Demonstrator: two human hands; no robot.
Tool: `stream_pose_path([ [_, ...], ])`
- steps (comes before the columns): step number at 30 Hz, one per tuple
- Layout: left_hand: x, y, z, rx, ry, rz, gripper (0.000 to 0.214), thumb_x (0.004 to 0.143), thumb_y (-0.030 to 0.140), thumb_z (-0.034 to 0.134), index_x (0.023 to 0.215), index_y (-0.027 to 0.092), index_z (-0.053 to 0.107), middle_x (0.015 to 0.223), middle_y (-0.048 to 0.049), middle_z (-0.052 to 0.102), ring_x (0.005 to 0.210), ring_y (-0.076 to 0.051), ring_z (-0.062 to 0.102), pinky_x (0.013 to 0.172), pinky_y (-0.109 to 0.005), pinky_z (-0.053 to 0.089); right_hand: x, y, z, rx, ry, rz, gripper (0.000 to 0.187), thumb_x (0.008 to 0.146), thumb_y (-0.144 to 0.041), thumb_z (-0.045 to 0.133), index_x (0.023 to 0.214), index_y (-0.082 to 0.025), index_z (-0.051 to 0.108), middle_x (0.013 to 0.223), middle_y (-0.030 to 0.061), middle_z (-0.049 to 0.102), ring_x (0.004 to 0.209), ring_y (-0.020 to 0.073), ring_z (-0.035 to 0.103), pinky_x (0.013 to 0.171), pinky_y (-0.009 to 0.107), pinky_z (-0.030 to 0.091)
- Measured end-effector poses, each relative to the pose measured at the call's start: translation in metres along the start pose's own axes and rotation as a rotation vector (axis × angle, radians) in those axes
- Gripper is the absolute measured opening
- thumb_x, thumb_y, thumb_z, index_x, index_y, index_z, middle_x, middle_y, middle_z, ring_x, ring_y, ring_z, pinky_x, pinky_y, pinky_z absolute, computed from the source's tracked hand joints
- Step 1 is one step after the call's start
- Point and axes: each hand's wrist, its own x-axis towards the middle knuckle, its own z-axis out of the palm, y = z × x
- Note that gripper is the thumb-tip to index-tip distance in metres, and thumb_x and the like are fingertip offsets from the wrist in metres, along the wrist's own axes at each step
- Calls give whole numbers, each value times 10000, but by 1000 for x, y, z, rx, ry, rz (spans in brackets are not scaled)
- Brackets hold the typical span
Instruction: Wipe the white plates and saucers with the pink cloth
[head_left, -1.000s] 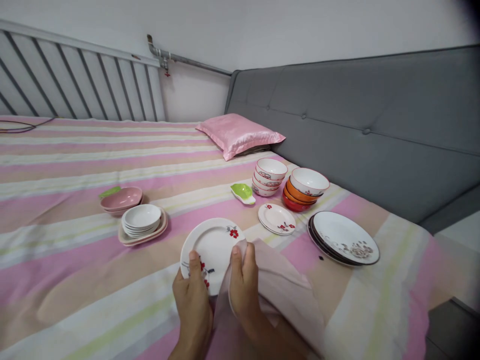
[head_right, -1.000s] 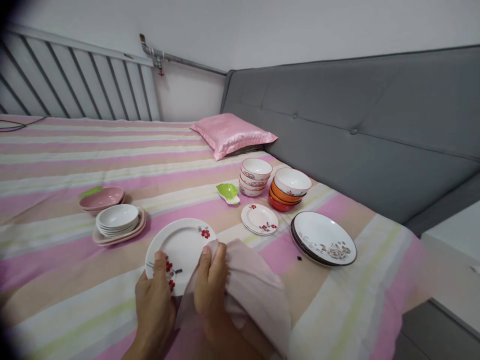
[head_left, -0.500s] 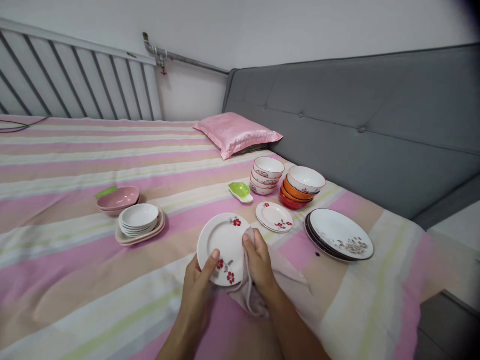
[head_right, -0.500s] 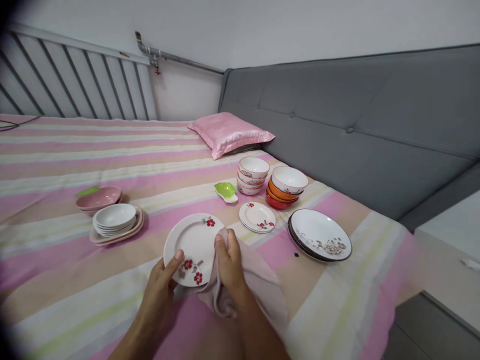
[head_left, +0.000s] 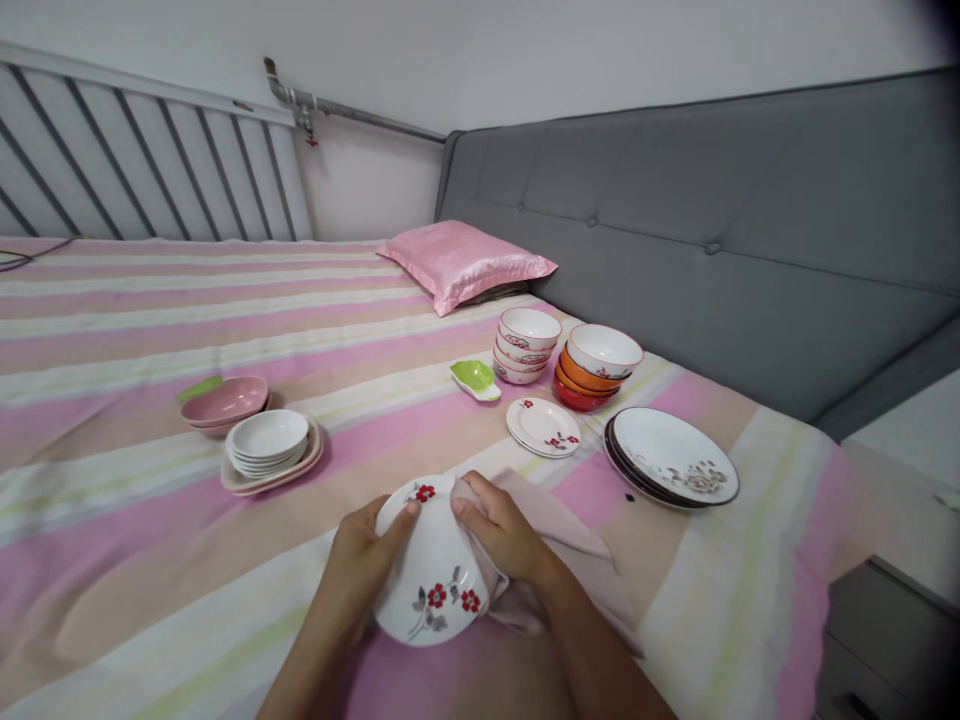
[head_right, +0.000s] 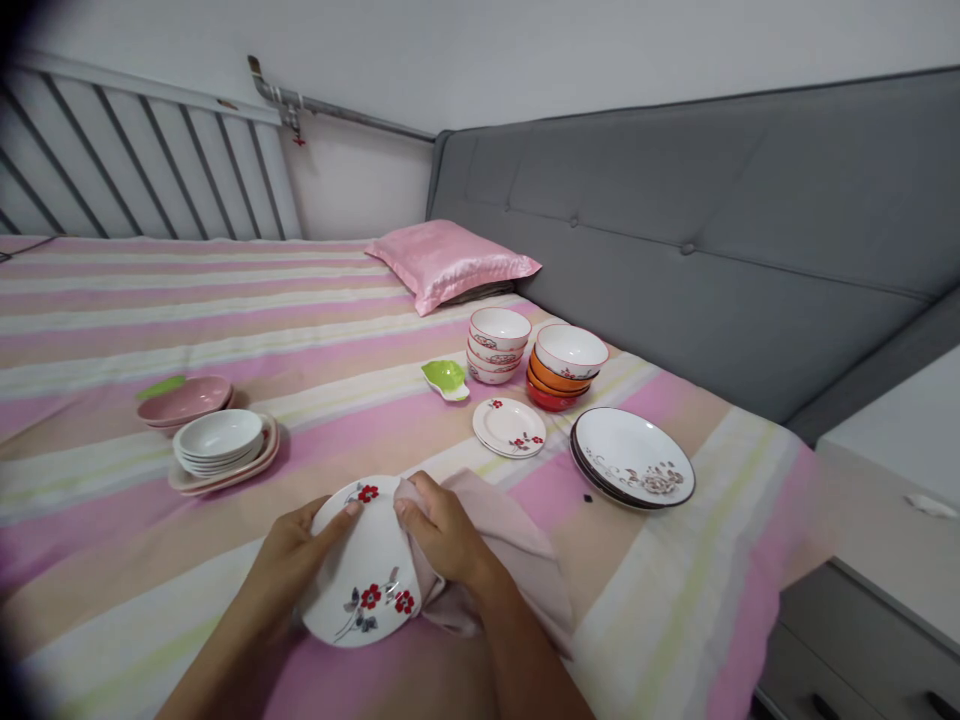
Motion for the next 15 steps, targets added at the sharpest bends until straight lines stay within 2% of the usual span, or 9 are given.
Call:
stream_pose_path([
  [4, -2, -1, 10, -82, 110, 43, 478, 648, 478, 698, 943, 104, 659, 771, -119, 702, 557, -202, 627, 492, -276, 480, 1, -2, 1, 25, 57, 1, 197, 878, -325, 438, 904, -179, 568, 778, -16, 600, 710, 140, 536, 655, 247, 426],
  [9, -6, -1, 23, -253, 234, 70, 474, 624, 450, 724, 957, 119, 661, 796, -97, 707, 632, -209, 645, 550, -279, 505, 3, -3, 1, 54, 136, -3, 198, 879, -344, 437, 886, -179, 545, 753, -24, 576, 712, 139, 533, 658, 242, 421],
  [15, -7, -3, 25, -359, 423, 107, 468, 648, 430, 714, 1018, 150, 652, 781, -71, 694, 611, -180, 627, 533, -265, 503, 2, -1, 14, -57, 232, -10, 156, 870, -327, 445, 898, -186, 507, 737, -28, 556, 701, 147, 521, 673, 255, 413],
])
